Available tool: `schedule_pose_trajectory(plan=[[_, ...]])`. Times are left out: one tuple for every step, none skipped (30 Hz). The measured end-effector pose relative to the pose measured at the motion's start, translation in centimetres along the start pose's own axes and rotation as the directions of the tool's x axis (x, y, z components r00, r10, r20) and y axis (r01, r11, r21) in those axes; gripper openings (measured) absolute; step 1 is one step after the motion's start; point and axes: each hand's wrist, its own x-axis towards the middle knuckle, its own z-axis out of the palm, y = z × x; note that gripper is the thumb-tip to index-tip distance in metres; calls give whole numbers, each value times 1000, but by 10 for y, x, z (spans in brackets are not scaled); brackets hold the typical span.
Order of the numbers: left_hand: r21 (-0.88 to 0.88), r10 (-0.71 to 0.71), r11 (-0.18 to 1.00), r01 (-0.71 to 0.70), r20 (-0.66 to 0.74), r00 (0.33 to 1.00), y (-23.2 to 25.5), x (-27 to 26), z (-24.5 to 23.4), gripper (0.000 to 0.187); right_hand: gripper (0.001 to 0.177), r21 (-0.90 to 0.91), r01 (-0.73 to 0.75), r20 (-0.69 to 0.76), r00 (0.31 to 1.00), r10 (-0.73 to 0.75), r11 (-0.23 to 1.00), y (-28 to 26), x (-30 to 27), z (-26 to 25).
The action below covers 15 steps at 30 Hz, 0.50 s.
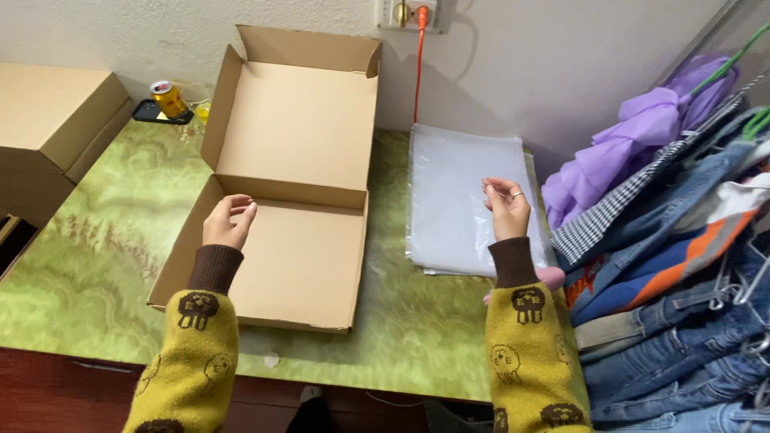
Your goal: The person removes a black shirt from a shipping box, places it on a hanger, and hangs it on a clothing rack before organizing shipping materials and stacking shipping boxes.
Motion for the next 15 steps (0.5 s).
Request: schedule_pose_trajectory(plan=[[4,-6,1000,6,3,1000,-8,7,-6,23,15,-1,-7,3,1000,8,1000,-1,1,6],[-13,-9,1000,9,8,1000,-15,17,-11,22,17,-6,-84,15,996,84,996,-2,4,14],[-29,-12,1000,12,14,1000,-22,29,-17,22,19,-12,-160,27,987,161,987,-3,8,22],[-29,-11,999,11,15,1000,-31,39,-20,22,19,-12,-160,25,987,160,987,0,11,33],[-38,-19,999,19,19,1000,-41,50,-23,22,21,22,-230,60,972,229,973,3,14,45],[-47,-27,998,28,25,999,-50,61,-24,23,24,54,-300,96,951,294,952,7,17,56],[-48,-26,998,28,26,999,-57,68,-27,23,24,53,-301,95,951,295,952,11,21,68],[-46,-60,997,62,39,997,-64,79,-30,23,26,67,-362,120,928,353,930,15,25,81],[-44,-94,994,96,53,994,-71,89,-34,23,29,79,-422,146,901,408,903,20,29,94],[-44,-91,995,94,56,994,-82,102,-36,23,29,80,-423,142,901,409,903,26,35,106],[-37,-94,995,95,50,994,-92,114,-38,24,31,71,-452,148,886,438,889,32,42,117],[-31,-97,995,98,45,994,-103,126,-39,25,34,61,-481,154,870,468,874,39,48,127],[-30,-95,995,97,50,994,-109,141,-41,25,34,62,-483,149,870,471,873,39,53,138],[-42,-100,994,102,49,994,-116,154,-42,27,34,57,-489,148,866,477,870,38,57,148],[-55,-105,993,108,48,993,-122,167,-43,29,35,52,-495,147,863,484,867,38,61,158]])
